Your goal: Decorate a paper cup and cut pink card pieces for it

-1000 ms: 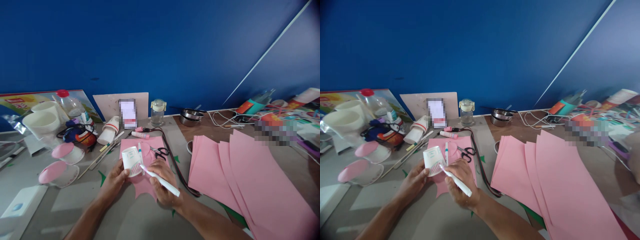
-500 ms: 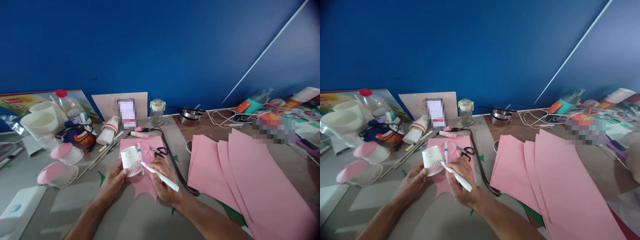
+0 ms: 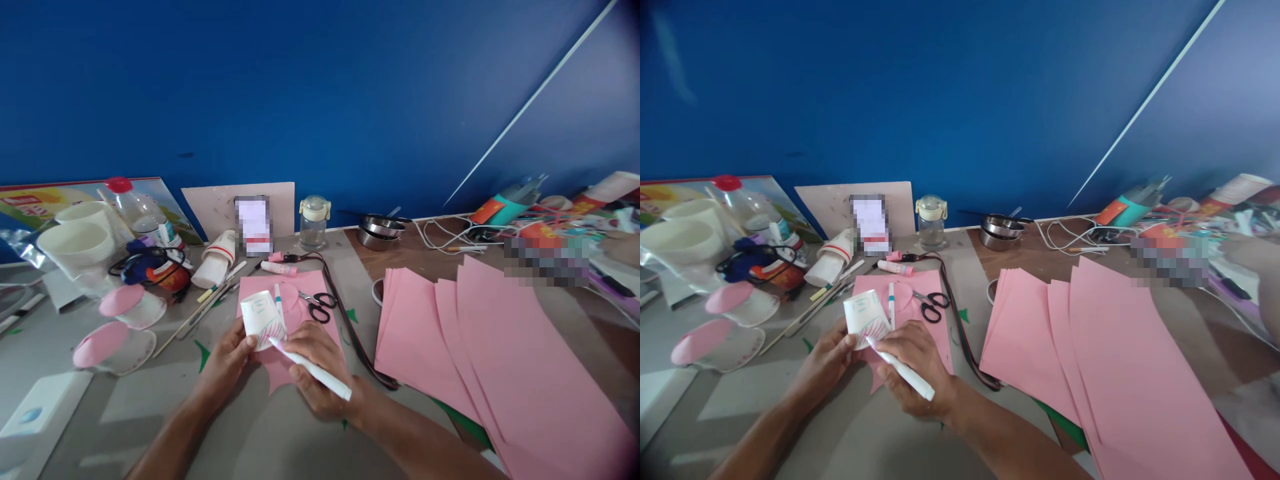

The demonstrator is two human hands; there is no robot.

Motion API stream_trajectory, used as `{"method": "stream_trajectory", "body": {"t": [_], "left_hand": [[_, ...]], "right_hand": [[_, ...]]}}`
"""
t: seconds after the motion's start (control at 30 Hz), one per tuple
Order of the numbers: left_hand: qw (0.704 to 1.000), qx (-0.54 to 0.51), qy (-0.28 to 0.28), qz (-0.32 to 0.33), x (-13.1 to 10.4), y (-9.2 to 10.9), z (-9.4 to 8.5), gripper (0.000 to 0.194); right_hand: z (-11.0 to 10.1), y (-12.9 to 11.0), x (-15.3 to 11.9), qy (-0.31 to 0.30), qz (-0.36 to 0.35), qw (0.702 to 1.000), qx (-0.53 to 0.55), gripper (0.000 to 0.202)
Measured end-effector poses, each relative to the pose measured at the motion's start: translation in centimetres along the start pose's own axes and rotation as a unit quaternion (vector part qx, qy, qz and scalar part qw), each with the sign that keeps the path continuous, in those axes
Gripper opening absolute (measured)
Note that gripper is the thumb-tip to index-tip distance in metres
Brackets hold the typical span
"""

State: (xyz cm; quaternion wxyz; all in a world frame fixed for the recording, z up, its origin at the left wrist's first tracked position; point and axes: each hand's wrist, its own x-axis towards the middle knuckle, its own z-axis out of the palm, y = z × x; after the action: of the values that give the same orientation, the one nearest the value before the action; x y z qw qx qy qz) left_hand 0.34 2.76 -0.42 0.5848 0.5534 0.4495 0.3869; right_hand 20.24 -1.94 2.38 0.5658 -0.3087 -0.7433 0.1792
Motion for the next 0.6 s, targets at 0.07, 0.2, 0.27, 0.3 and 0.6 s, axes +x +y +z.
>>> {"method": "stream_trajectory", "body": {"t": [0.07,0.2,0.27,0.3,0.6], "left_hand": [[1.000,0.004,-0.007,0.000,-0.05,0.25,0.11,0.046],[1.000,-0.013,-0.015,-0.008,-0.16,0.86,0.46,0.046],[1.000,-0.015,-0.015,-0.003,-0.18,0.97,0.52,0.045],[1.000,-0.014,-0.016,-0.001,-0.18,0.96,0.51,0.044],[0.999,0.036,-0.016,0.010,-0.07,0.87,0.29,0.049]], "right_hand": [[-0.01,-0.08,0.05,0.001,0.002,1.000,0.000,0.025],[-0.02,-0.04,0.02,0.003,0.007,1.000,-0.007,0.024],[-0.04,0.01,-0.01,0.008,0.009,1.000,-0.008,0.025],[-0.04,0.03,-0.01,0.010,0.009,1.000,-0.006,0.025],[-0.02,-0.44,0.27,-0.007,-0.005,1.000,-0.023,0.024]]}}
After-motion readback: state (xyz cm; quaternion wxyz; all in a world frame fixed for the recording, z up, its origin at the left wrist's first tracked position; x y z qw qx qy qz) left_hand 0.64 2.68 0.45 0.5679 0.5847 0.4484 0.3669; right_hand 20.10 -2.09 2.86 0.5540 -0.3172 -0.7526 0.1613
